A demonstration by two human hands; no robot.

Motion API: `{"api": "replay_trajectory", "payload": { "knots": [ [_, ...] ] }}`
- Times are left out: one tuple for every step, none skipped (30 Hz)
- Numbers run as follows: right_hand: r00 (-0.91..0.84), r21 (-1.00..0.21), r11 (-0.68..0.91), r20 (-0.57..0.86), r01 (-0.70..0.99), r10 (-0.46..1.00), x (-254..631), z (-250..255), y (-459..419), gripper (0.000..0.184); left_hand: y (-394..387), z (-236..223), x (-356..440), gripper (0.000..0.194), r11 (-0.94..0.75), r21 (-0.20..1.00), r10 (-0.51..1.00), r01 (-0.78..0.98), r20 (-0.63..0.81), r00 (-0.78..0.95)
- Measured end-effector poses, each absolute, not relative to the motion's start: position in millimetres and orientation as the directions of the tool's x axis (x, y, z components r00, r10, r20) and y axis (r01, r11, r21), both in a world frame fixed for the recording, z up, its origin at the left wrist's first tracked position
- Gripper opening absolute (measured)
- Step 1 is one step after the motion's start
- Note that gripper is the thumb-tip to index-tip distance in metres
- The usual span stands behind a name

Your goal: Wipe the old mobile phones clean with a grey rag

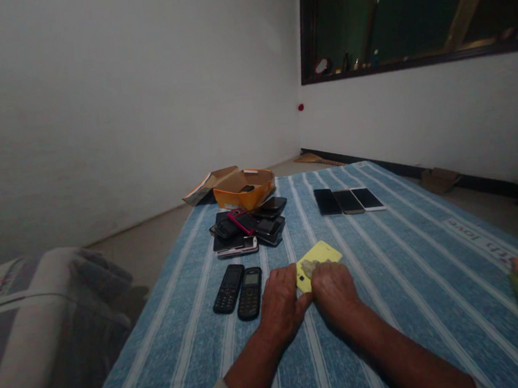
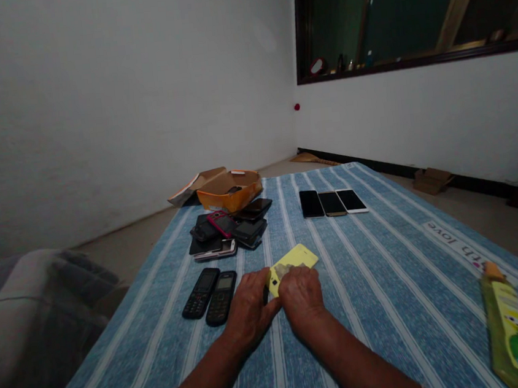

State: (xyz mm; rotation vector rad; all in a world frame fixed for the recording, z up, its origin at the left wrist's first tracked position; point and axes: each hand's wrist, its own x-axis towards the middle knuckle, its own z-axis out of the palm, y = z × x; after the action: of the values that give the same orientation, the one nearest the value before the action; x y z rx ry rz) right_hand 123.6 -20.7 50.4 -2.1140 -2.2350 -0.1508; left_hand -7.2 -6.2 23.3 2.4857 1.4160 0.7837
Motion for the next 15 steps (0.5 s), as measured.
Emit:
{"api": "replay_trajectory", "payload": {
  "knots": [
    [-0.083,0.023,0.080,0.113,0.996,0.990,119.4,50.7,-23.9,0.026,-5.3,22.0,-7.7,0.032,-0.541,0.394,0.834,0.743,0.362,0.416],
    [-0.106,0.020,0.105,0.119,0.994,0.987,115.3,51.0,-27.2,0.027,-4.4,20.8,-8.3,0.033,-0.546,0.391,0.831,0.741,0.364,0.421],
    [-0.129,0.018,0.127,0.127,0.992,0.984,111.6,51.5,-30.4,0.027,-3.5,19.7,-9.0,0.035,-0.548,0.388,0.830,0.741,0.361,0.424],
    [-0.147,0.012,0.147,0.129,0.989,0.981,108.5,52.3,-33.2,0.027,-2.7,18.7,-9.7,0.037,-0.547,0.385,0.831,0.743,0.357,0.427],
    [-0.162,0.002,0.163,0.124,0.987,0.979,106.1,53.4,-35.5,0.027,-2.1,18.0,-10.4,0.039,-0.548,0.381,0.830,0.744,0.356,0.429],
    [-0.172,-0.010,0.174,0.111,0.985,0.979,104.8,54.8,-37.0,0.027,-1.8,17.6,-10.9,0.039,-0.552,0.378,0.827,0.743,0.360,0.431],
    [-0.178,-0.021,0.181,0.094,0.983,0.979,104.7,56.2,-37.5,0.028,-1.8,17.6,-11.3,0.038,-0.558,0.375,0.823,0.740,0.366,0.434],
    [-0.182,-0.028,0.184,0.080,0.982,0.980,105.8,57.4,-36.9,0.028,-2.2,17.9,-11.6,0.037,-0.566,0.373,0.817,0.735,0.374,0.439],
    [-0.177,-0.030,0.180,0.068,0.983,0.982,108.2,58.4,-35.2,0.028,-2.8,18.5,-11.6,0.037,-0.573,0.373,0.812,0.730,0.381,0.442],
    [-0.164,-0.025,0.166,0.062,0.986,0.984,111.9,59.0,-32.5,0.028,-3.6,19.4,-11.5,0.036,-0.577,0.374,0.809,0.726,0.386,0.444],
    [-0.142,-0.014,0.143,0.063,0.990,0.988,116.8,59.1,-28.8,0.027,-4.5,20.4,-11.2,0.035,-0.578,0.378,0.809,0.724,0.385,0.445],
    [-0.113,-0.001,0.113,0.066,0.994,0.991,122.5,58.7,-24.6,0.026,-5.3,21.3,-10.7,0.034,-0.575,0.383,0.812,0.723,0.379,0.444],
    [-0.083,0.014,0.083,0.071,0.996,0.994,128.8,58.0,-20.2,0.025,-5.9,22.0,-10.2,0.033,-0.570,0.389,0.816,0.724,0.371,0.443],
    [-0.057,0.025,0.056,0.074,0.998,0.996,135.3,57.2,-15.8,0.025,-6.3,22.3,-9.7,0.034,-0.563,0.393,0.822,0.727,0.362,0.440],
    [-0.041,0.032,0.039,0.079,0.999,0.996,141.5,56.4,-11.9,0.027,-6.5,22.2,-9.3,0.037,-0.555,0.396,0.827,0.732,0.355,0.435]
  ]
}}
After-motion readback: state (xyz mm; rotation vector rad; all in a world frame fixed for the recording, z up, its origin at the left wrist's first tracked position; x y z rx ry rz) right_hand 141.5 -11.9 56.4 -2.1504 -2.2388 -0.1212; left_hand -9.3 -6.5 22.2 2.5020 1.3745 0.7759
